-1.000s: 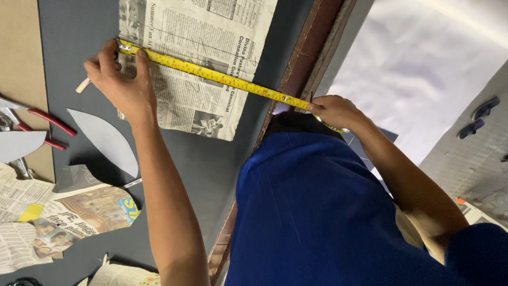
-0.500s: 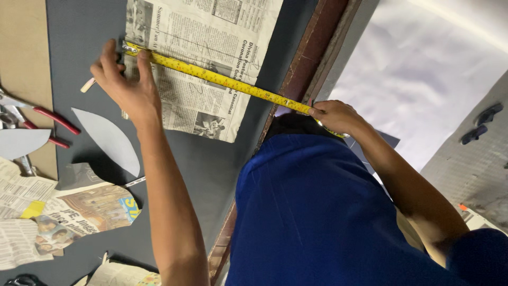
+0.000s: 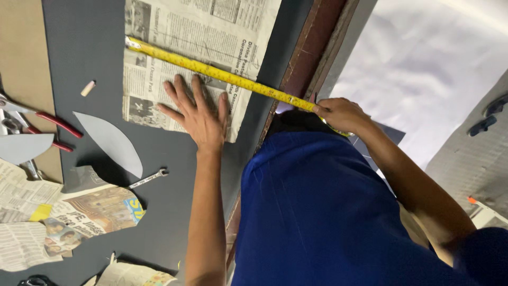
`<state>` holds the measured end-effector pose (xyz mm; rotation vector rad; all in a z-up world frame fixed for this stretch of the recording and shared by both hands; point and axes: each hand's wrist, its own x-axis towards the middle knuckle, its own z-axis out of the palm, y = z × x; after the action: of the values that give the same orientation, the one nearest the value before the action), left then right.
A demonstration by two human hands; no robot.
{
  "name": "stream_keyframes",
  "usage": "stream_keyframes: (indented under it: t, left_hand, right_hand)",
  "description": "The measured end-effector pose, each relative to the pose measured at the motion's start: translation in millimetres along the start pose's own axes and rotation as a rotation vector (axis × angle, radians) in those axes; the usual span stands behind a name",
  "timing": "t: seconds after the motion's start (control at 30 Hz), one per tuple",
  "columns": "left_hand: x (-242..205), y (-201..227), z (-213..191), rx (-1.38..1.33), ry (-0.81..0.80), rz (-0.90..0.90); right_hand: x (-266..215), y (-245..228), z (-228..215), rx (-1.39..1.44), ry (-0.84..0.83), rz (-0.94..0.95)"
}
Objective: The person folds a newspaper sheet on a workbench, then uses a tape measure to measure its length and width. The person handles the newspaper and tape measure by hand.
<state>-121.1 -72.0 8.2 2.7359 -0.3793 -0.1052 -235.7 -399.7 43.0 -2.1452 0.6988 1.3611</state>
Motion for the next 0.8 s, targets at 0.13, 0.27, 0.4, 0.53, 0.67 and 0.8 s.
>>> stream_keyframes:
  t: [0.13, 0.27, 0.4, 0.53, 0.67, 0.8]
  left_hand:
    - [3.6, -1.9, -6.6, -0.042, -0.037, -0.011]
    - [0.1, 0.4, -9.1, -0.037, -0.042, 0.011]
    - [-1.9, -3.1, -8.2, -0.024, -0.08, 0.014]
    - [4.7, -5.4, -9.0, -0.014, -0.068, 0.036]
    - [-0.3, -1.4, -10.2, 0.003, -0.052, 0.053]
    - [3.0, -4.4, -9.2, 0.01, -0.05, 0.051]
  right_hand:
    - [3.5, 3.2, 3.3, -0.002, 0.025, -0.036]
    - [2.6, 11.0, 11.8, 0.027, -0.002, -0.018]
    - [5.3, 15.3, 14.4, -0.005, 0.021, -0.064]
    - [7.7, 12.9, 13.5, -0.019, 0.015, -0.049]
    - [4.5, 13.3, 13.5, -0.052, 0.057, -0.089]
    - [5.9, 9.3, 14.2, -0.067, 0.042, -0.063]
